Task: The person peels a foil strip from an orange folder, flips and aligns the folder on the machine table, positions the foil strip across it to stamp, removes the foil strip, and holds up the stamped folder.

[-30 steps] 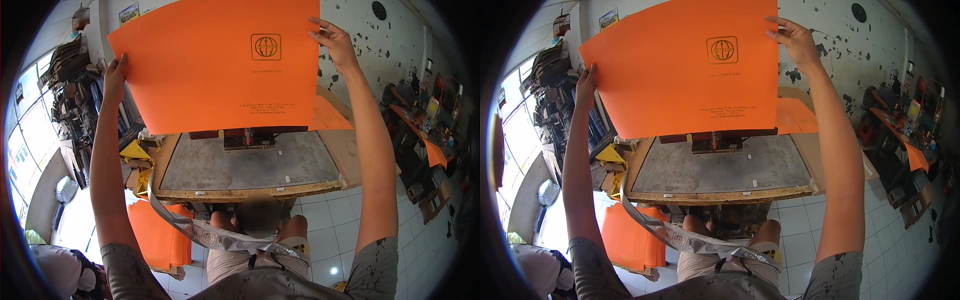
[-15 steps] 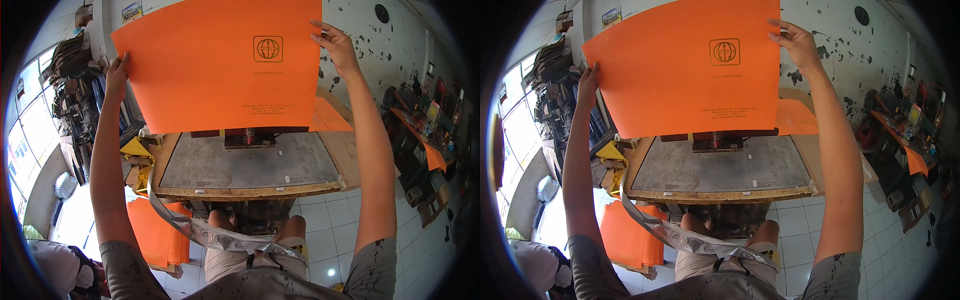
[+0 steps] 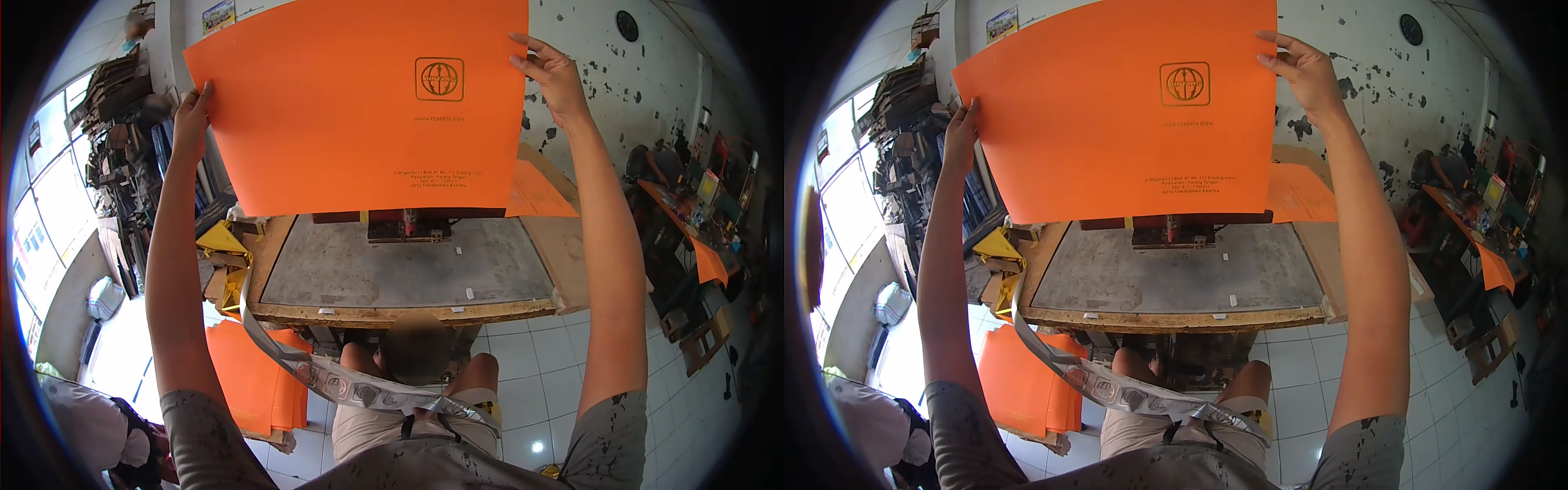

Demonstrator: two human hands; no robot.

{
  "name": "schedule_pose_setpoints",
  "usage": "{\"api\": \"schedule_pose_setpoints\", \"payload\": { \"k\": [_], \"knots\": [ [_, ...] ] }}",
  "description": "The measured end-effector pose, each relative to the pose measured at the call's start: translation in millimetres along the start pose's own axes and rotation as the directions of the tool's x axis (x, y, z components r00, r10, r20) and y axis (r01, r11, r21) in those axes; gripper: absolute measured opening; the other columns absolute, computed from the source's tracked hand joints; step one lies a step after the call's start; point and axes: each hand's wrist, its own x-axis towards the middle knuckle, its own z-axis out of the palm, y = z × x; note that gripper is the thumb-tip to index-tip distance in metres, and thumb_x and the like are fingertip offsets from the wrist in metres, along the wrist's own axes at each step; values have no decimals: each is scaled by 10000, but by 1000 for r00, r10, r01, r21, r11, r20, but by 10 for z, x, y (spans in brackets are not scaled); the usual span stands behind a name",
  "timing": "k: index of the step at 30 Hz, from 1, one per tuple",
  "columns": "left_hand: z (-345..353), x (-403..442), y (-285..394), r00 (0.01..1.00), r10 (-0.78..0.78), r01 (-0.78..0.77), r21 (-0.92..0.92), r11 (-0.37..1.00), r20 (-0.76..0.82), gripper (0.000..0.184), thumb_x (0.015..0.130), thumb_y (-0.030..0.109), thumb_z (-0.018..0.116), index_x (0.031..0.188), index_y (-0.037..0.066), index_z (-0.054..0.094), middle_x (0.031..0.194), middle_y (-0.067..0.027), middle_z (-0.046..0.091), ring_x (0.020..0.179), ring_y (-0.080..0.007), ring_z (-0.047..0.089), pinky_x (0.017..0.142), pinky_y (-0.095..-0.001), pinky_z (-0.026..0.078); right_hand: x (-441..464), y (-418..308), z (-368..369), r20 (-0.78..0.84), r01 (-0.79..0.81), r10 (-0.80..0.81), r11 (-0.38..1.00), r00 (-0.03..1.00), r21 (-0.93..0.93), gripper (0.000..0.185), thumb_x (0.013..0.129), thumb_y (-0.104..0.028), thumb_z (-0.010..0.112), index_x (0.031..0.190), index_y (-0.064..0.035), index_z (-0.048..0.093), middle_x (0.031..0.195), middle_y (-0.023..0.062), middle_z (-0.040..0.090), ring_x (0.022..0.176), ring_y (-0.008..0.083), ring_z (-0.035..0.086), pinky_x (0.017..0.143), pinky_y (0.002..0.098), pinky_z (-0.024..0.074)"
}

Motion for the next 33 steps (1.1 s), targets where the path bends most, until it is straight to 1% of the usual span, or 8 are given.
{"api": "schedule_pose_setpoints", "payload": {
  "k": [3, 7, 13, 16, 19, 25, 33],
  "knots": [
    [-16, 24, -34, 1000, 11, -11, -13, 1000, 22, 478, 1009, 453, 684, 1254, 43, 664, 1067, 16, 721, 951, -50, 652, 835, -221, 486, 11, 12, -18, 13, 5, -5, 1000, 1000, 12, 384, 953, -71, 738, 1333, -107, 701, 995, 13, 771, 971, 72, 683, 978, 264, 492],
    [1, 18, -51, 1000, 5, -5, -21, 1000, 6, 481, 1008, 449, 688, 1264, 42, 661, 1083, 13, 718, 953, -51, 651, 837, -222, 487, 4, 23, -32, 19, 13, -13, 1000, 1000, 2, 380, 954, -77, 741, 1330, -114, 704, 959, 2, 767, 948, 71, 677, 962, 259, 491],
    [2, 7, -81, 1000, -5, 5, -29, 1000, 6, 487, 1007, 447, 690, 1269, 37, 658, 1086, 16, 716, 949, -50, 646, 845, -225, 485, 0, 21, -31, -3, 7, -7, 1000, 1000, -29, 367, 956, -98, 747, 1320, -134, 715, 867, -36, 748, 889, 44, 660, 926, 247, 484],
    [1, 8, -81, 1000, -4, 4, -25, 1000, 7, 484, 1010, 446, 686, 1269, 37, 658, 1084, 17, 715, 948, -51, 645, 850, -229, 485, 0, 12, -18, -12, 6, -6, 1000, 1000, -12, 363, 956, -104, 750, 1316, -134, 718, 838, -51, 737, 871, 32, 652, 914, 243, 481],
    [-10, 11, -91, 1000, 3, -3, -18, 1000, 7, 476, 1013, 443, 682, 1262, 39, 661, 1076, 18, 716, 942, -53, 645, 849, -234, 485, -7, -2, -12, -6, 26, -26, 1000, 1000, -14, 363, 953, -106, 755, 1314, -129, 719, 843, -44, 736, 876, 34, 653, 915, 245, 482],
    [-50, 42, -100, 1000, 2, -1, -23, 1000, 8, 462, 1012, 435, 686, 1252, 41, 667, 1067, 16, 717, 929, -54, 642, 838, -236, 484, -17, -13, 15, -8, 13, -13, 1000, 1000, 2, 365, 948, -95, 758, 1310, -112, 718, 865, -26, 743, 899, 48, 660, 914, 238, 488],
    [-109, 19, -103, 1000, -11, 11, -6, 1000, 3, 438, 1016, 423, 684, 1237, 44, 678, 1059, 23, 716, 916, -47, 636, 816, -224, 474, -4, 20, 56, 1, 15, -15, 1000, 1000, -4, 369, 954, -83, 748, 1320, -109, 712, 798, -60, 689, 881, 45, 647, 889, 236, 488]
  ]
}}
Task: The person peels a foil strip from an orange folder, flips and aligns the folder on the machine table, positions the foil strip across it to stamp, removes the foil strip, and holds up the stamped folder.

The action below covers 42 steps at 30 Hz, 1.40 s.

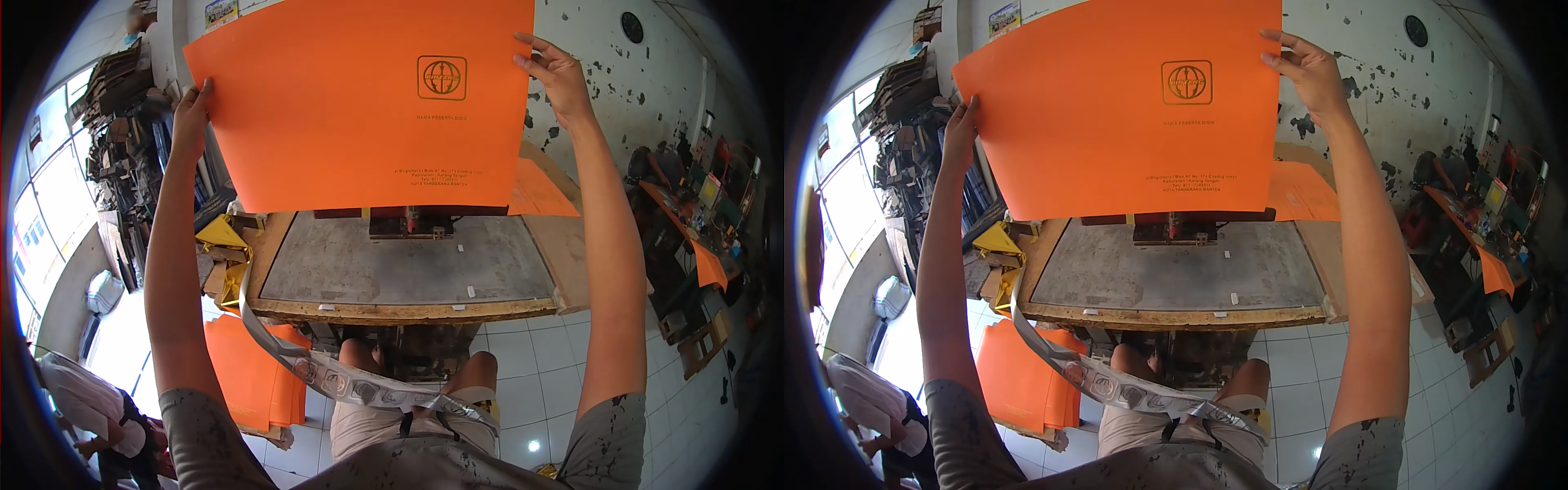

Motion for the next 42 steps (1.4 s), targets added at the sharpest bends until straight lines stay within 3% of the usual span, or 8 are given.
{"api": "schedule_pose_setpoints", "payload": {
  "k": [18, 27, 42],
  "knots": [
    [2, -9, 13, 1000, -7, 7, -7, 1000, -1, 415, 1006, 428, 698, 1214, 69, 695, 913, 84, 662, 729, -12, 493, 688, -201, 388, 20, 60, -41, 19, -9, 9, 999, 1000, -34, 371, 956, -86, 746, 1325, -115, 711, 853, -44, 716, 900, 52, 654, 917, 238, 497],
    [31, -73, 65, 1000, -26, 26, -1, 1000, 14, 416, 1022, 408, 679, 1237, 51, 680, 1034, 37, 700, 882, -33, 616, 804, -219, 471, -25, -2, 2, 8, 0, 0, 1000, 1000, -5, 374, 957, -98, 750, 1329, -112, 708, 861, -45, 720, 887, 47, 649, 895, 231, 494],
    [102, -56, 36, 1000, -11, 11, -2, 1000, 22, 458, 1009, 434, 690, 1259, 51, 677, 1040, 36, 706, 906, -36, 618, 820, -220, 462, -39, -7, -96, 31, 14, -14, 1000, 999, -13, 367, 952, -112, 755, 1316, -114, 714, 951, -14, 765, 936, 66, 683, 953, 247, 511]
  ]
}}
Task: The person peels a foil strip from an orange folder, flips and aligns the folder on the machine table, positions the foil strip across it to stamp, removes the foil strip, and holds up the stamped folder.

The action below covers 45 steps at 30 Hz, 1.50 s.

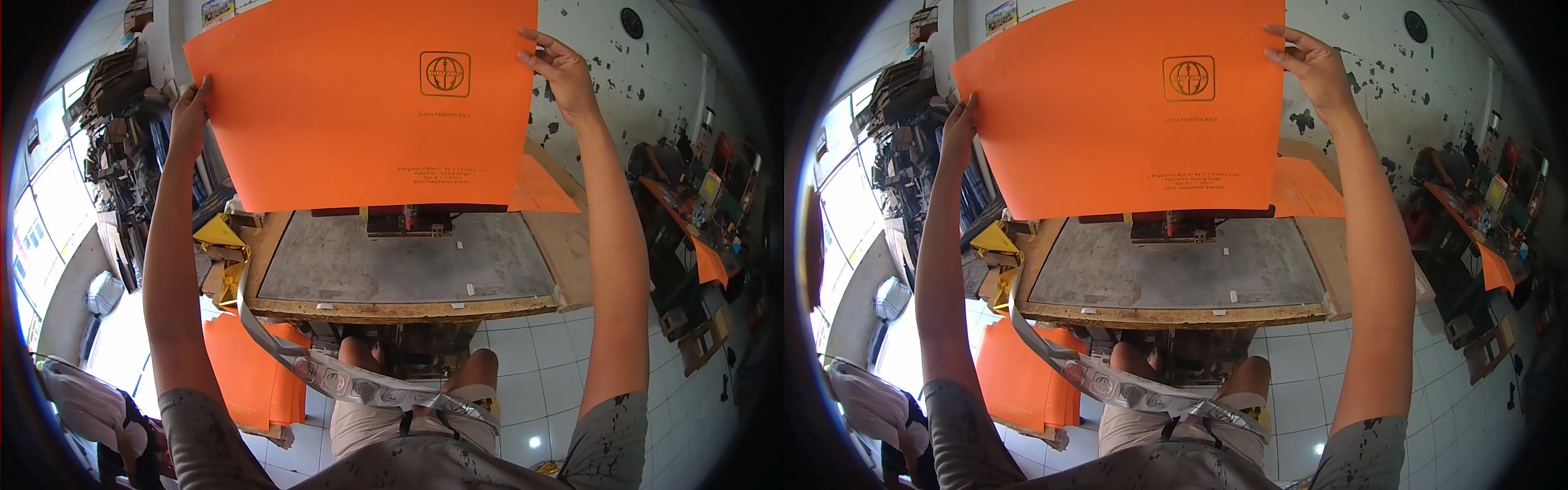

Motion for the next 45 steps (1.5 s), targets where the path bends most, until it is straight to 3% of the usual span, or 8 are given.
{"api": "schedule_pose_setpoints", "payload": {
  "k": [19, 45],
  "knots": [
    [81, 51, -11, 1000, -7, 7, 6, 1000, -6, 475, 1006, 446, 689, 1258, 44, 676, 1074, 20, 716, 951, -55, 647, 862, -226, 482, -6, 48, -107, -23, -4, 3, 1000, 1000, -26, 377, 951, -131, 763, 1325, -134, 715, 877, -37, 746, 905, 50, 669, 921, 242, 503],
    [72, 124, 68, 1000, 26, -25, 19, 1000, -10, 468, 1013, 455, 678, 1238, 45, 678, 1007, 36, 704, 867, -38, 617, 803, -216, 472, 137, -53, -144, 7, 32, -31, 993, 999, -112, 373, 958, -135, 749, 1329, -155, 713, 1043, -3, 777, 996, 78, 689, 992, 273, 496]
  ]
}}
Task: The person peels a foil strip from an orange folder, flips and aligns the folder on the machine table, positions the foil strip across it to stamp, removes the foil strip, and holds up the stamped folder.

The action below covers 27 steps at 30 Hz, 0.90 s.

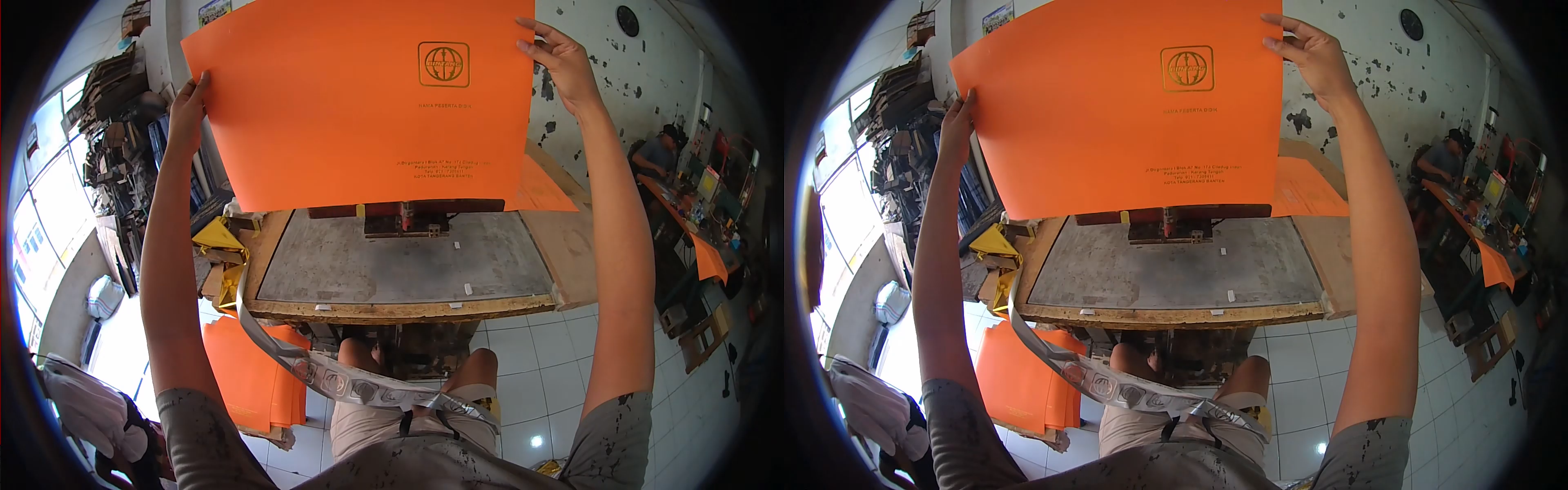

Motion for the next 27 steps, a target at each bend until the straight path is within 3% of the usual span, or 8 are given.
{"api": "schedule_pose_setpoints", "payload": {
  "k": [13, 16, 19, 27],
  "knots": [
    [22, 190, 125, 1000, 8, -8, 22, 1000, 13, 492, 1008, 485, 672, 1258, 62, 670, 1047, 36, 701, 934, -50, 624, 869, -237, 477, 192, 45, -36, -14, 0, 0, 1000, 1000, -20, 381, 978, -155, 730, 1357, -134, 688, 1244, 27, 728, 1144, 115, 661, 1098, 319, 470],
    [24, 221, 123, 1000, -3, 3, 29, 1000, 8, 491, 1009, 485, 669, 1265, 66, 670, 1069, 32, 702, 964, -55, 627, 897, -248, 481, 262, -33, -25, -63, -83, 85, 996, 994, 37, 325, 957, -145, 747, 1265, -46, 720, 1035, 85, 780, 861, 166, 731, 759, 330, 584],
    [40, 222, 127, 1000, -9, 9, 24, 1000, 4, 490, 1011, 484, 667, 1269, 67, 672, 1090, 25, 707, 986, -58, 633, 915, -253, 485, 233, -221, 48, -105, -120, 123, 992, 987, 34, 372, 931, 4, 732, 1295, -66, 707, 983, 37, 768, 795, 85, 692, 690, 252, 557],
    [30, 267, 93, 1000, -2, 2, 29, 1000, 3, 492, 1011, 479, 668, 1276, 65, 670, 1093, 26, 709, 984, -54, 632, 895, -243, 483, 237, -215, 25, -111, -120, 120, 993, 987, 2, 346, 939, -11, 729, 1280, -65, 716, 965, 45, 769, 778, 91, 687, 677, 242, 551]
  ]
}}
